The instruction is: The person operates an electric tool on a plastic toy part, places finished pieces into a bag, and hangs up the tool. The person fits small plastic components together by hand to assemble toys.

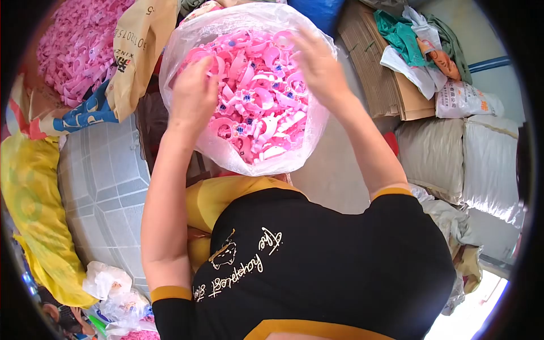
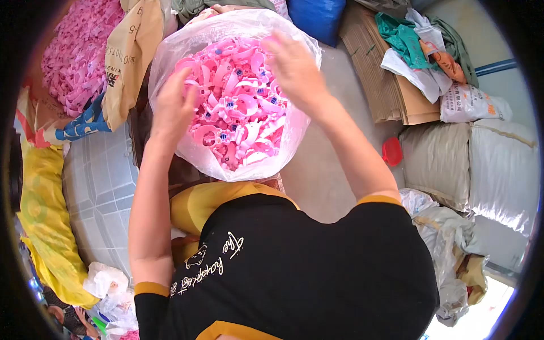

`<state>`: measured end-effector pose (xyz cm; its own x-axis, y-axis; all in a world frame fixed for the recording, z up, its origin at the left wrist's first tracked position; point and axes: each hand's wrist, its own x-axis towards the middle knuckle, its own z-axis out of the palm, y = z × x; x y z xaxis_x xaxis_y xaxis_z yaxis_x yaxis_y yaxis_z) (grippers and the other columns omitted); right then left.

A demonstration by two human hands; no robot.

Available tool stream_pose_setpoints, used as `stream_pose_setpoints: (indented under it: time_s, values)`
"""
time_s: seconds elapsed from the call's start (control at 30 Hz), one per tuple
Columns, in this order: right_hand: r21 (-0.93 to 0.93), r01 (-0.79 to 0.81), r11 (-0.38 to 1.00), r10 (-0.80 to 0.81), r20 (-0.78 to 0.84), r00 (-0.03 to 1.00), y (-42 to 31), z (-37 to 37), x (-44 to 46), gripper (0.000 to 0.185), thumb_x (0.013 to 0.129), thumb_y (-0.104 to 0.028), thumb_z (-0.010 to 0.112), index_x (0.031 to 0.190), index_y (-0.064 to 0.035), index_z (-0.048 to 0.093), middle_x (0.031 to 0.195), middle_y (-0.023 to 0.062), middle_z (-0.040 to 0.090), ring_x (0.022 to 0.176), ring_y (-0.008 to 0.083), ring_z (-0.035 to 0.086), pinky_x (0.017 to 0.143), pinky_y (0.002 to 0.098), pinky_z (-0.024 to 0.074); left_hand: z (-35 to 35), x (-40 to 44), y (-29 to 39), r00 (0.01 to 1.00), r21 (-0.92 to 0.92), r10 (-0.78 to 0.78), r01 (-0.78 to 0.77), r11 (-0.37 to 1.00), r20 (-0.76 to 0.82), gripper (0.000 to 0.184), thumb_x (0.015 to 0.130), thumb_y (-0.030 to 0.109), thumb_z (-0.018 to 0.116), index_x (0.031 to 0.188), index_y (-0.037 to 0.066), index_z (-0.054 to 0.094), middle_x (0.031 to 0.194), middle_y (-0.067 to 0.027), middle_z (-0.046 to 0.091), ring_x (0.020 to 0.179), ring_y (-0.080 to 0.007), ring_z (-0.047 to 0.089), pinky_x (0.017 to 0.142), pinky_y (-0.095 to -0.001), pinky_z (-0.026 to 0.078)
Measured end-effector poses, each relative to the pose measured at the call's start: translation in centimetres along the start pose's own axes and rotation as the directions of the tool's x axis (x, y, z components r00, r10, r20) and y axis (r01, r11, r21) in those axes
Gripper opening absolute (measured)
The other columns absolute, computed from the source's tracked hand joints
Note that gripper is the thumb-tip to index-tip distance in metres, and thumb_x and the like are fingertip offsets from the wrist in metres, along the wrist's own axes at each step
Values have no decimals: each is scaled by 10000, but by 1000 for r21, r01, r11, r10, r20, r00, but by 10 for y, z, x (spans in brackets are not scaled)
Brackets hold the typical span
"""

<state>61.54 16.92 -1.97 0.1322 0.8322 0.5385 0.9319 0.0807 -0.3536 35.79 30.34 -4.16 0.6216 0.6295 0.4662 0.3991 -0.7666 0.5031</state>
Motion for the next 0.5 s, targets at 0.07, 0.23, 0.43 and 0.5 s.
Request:
stream_pose_setpoints:
  time_s: [0.07, 0.23, 0.43, 0.5]
  values:
    - [34, -134, 990, 139, -236, 962, 12, -28, -16, 336, 1002, -184, 552, 1303, -38, 586, 1359, 161, 564, 1252, 281, 540, 1065, 342, 409, -25, -14, -9, 991, 146, -126, 132, 980, -52, 406, 900, 163, 650, 1260, 1, 555, 1255, -213, 603, 1114, -371, 592, 947, -440, 485]
    - [558, -736, 384, 890, -11, 456, 139, 27, -143, 525, 1028, -383, 496, 1443, -62, 471, 1407, 106, 544, 1238, 225, 547, 1014, 345, 442, -31, -38, -7, 953, 470, -171, 273, 839, -249, 413, 881, 206, 666, 1211, -16, 555, 1080, -232, 661, 984, -372, 634, 874, -475, 505]
    - [695, -383, -609, 665, 710, 231, 53, 103, -136, 601, 1015, -456, 497, 1461, -63, 405, 1380, 99, 493, 1177, 223, 534, 965, 361, 436, -32, -38, -17, 814, 317, -574, 569, 759, -86, 400, 895, 263, 586, 1166, -30, 590, 1002, -274, 687, 977, -459, 650, 864, -511, 506]
    - [729, -317, -607, 700, 679, 222, 57, 119, -124, 582, 1014, -452, 499, 1442, -67, 413, 1342, 94, 488, 1142, 218, 527, 938, 357, 429, -35, -45, -28, 836, 283, -539, 543, 790, -101, 373, 902, 257, 546, 1120, -35, 621, 1007, -290, 682, 986, -476, 645, 874, -516, 501]
